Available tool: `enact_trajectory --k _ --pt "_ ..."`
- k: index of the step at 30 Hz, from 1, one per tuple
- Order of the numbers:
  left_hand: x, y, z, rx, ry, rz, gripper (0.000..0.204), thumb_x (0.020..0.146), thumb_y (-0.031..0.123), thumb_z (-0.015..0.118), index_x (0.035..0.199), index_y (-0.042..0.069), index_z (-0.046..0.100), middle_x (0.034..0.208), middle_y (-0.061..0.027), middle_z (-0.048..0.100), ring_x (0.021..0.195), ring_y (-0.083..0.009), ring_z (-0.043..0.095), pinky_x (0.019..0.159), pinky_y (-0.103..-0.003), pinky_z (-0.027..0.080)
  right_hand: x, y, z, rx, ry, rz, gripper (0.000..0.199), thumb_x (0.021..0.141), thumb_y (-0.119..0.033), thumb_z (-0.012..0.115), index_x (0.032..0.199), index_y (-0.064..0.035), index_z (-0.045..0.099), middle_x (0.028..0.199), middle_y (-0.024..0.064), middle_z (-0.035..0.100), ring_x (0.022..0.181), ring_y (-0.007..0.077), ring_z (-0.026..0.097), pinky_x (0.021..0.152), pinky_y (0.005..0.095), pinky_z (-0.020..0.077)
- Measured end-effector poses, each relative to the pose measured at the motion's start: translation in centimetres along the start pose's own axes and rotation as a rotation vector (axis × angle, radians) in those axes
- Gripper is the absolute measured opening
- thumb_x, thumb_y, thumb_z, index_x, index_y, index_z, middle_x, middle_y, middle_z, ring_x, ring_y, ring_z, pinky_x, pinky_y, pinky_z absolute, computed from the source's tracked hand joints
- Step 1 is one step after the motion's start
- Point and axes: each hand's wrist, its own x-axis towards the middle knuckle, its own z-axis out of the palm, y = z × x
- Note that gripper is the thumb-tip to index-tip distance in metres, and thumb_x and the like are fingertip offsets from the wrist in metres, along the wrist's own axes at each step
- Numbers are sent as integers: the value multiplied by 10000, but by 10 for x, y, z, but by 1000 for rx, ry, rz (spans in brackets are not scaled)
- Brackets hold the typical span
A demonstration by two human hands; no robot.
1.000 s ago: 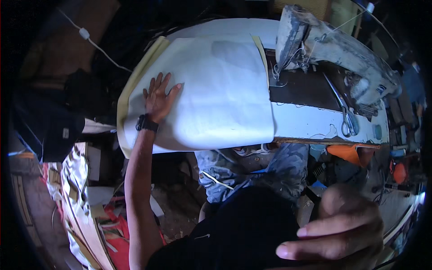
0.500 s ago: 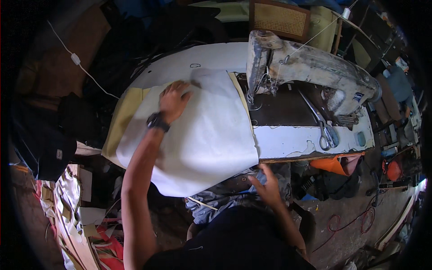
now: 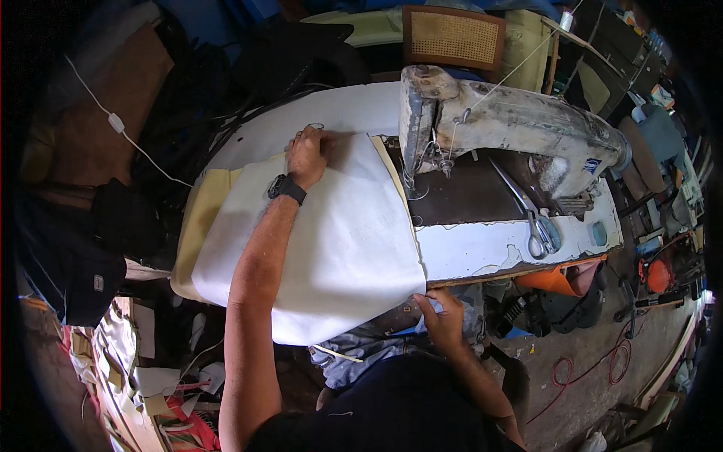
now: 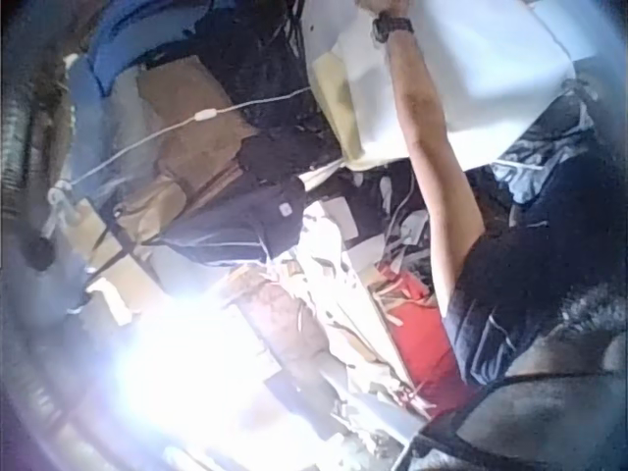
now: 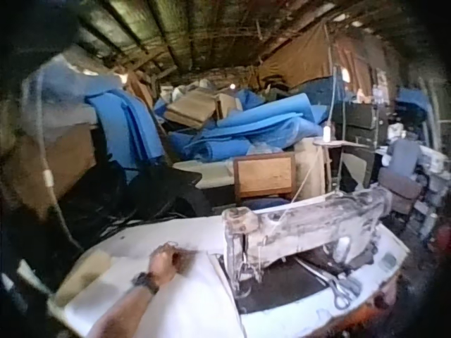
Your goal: The recorder uses a sewing machine and scissors to prepare and join pieces of synthetic upholstery material.
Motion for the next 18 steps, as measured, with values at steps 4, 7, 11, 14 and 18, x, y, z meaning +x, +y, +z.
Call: enact_trajectory --k 4,7,11,14,18 --pt "-2 12 -7 133 65 84 129 945 119 693 1071 92 703 1091 -133 699 1044 -366 654 941 -494 484 -5 -5 -10 -160 13 -215 185 928 -146 787 884 -3 678 812 120 672 716 233 639 661 357 488" --pt "-1 15 -12 85 162 194 157 975 112 656 1124 75 629 1046 -148 713 980 -369 681 885 -499 510 -15 -18 -19 22 -146 -102 228 920 -164 797 846 -6 650 781 84 633 721 164 599 657 326 457" --pt "2 39 -11 -142 -91 17 199 997 171 672 1146 62 601 1010 -159 754 910 -374 726 804 -488 556 -14 -71 -18 458 -389 350 242 989 -237 753 993 -1 701 792 -4 583 759 84 514 681 295 433" --pt "7 35 -9 -216 -182 57 210 992 227 701 1117 68 646 1016 -155 769 904 -367 741 786 -476 572 -11 -67 -17 371 -636 559 324 1064 -299 668 1202 -10 711 905 10 671 807 83 578 724 292 481" --pt "13 34 -2 -157 -214 65 201 982 273 718 1035 78 718 979 -137 777 871 -357 745 774 -468 581 -26 -64 0 575 -526 761 310 1078 -298 632 1175 -18 722 906 14 692 783 80 602 699 275 490"
